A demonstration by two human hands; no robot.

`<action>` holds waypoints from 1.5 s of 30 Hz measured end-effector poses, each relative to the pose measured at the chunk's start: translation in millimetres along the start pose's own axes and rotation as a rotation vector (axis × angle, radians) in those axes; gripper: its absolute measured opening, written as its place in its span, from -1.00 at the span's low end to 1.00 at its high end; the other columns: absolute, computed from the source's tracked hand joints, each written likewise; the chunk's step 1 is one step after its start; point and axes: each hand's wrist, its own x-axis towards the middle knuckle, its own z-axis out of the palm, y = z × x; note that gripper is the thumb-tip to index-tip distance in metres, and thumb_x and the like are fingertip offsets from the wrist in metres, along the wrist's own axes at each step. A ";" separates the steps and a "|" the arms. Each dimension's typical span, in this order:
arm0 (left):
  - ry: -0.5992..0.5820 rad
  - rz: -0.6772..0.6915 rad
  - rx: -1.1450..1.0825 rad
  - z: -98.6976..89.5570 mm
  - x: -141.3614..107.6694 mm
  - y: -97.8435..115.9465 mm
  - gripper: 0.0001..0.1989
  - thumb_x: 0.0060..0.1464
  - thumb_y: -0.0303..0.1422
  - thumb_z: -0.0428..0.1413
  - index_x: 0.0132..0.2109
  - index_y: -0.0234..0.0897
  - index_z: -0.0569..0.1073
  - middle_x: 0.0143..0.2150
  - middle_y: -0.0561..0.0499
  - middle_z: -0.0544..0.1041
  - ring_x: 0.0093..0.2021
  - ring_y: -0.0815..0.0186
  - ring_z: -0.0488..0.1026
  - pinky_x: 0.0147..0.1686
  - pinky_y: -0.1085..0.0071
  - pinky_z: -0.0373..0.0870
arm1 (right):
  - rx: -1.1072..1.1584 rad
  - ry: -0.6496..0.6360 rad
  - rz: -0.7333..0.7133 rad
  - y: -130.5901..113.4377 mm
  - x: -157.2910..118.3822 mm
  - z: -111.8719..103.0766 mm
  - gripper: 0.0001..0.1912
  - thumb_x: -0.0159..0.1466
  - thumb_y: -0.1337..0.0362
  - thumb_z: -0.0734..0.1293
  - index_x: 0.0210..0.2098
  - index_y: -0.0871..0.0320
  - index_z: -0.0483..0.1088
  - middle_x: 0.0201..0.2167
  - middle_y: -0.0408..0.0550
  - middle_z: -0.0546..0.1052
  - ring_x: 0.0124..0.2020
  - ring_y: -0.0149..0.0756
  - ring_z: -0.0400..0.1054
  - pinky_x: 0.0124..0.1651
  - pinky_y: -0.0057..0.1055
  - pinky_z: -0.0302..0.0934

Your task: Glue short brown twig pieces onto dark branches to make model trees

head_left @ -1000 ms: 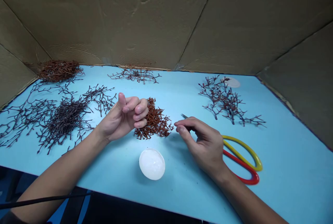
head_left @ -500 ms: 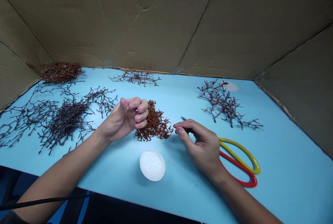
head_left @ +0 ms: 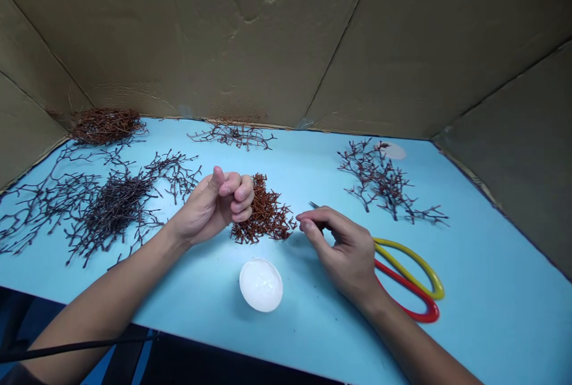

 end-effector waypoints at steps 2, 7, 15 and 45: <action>0.006 -0.001 0.008 -0.2 0.2 -0.8 -0.40 0.22 -0.01 0.36 -0.50 -0.29 0.26 -0.40 0.08 0.32 -0.46 0.46 0.23 -0.49 0.55 0.29 | -0.001 0.000 -0.007 -0.3 0.1 -0.2 -0.88 0.41 0.35 0.41 -0.27 0.10 0.58 -0.40 -0.11 0.65 -0.42 -0.33 0.51 -0.35 -0.42 0.37; 0.041 0.008 0.032 -1.2 1.2 -1.0 -0.34 0.25 0.06 0.30 -0.53 -0.27 0.19 -0.44 0.08 0.30 -0.48 0.44 0.19 -0.51 0.53 0.25 | 0.002 0.002 -0.019 -1.1 0.4 -0.7 -0.88 0.41 0.36 0.41 -0.27 0.10 0.58 -0.40 -0.12 0.64 -0.42 -0.33 0.51 -0.36 -0.43 0.36; 0.047 0.027 0.081 -4.9 3.6 -0.3 -0.36 0.27 0.00 0.32 -0.53 -0.27 0.20 -0.45 0.08 0.29 -0.48 0.45 0.17 -0.53 0.55 0.25 | -0.011 -0.003 -0.037 -1.4 0.1 -1.1 -0.87 0.42 0.36 0.40 -0.27 0.10 0.57 -0.41 -0.12 0.63 -0.43 -0.33 0.50 -0.37 -0.41 0.35; 0.042 0.094 0.144 -9.4 0.2 -2.4 -0.56 0.07 -0.11 0.50 -0.28 -0.33 0.49 -0.22 0.06 0.42 -0.41 0.54 0.29 -0.49 0.64 0.32 | -0.005 -0.013 -0.066 -3.0 -0.4 -1.3 -0.87 0.43 0.39 0.41 -0.25 0.11 0.57 -0.40 -0.12 0.64 -0.41 -0.31 0.51 -0.37 -0.39 0.35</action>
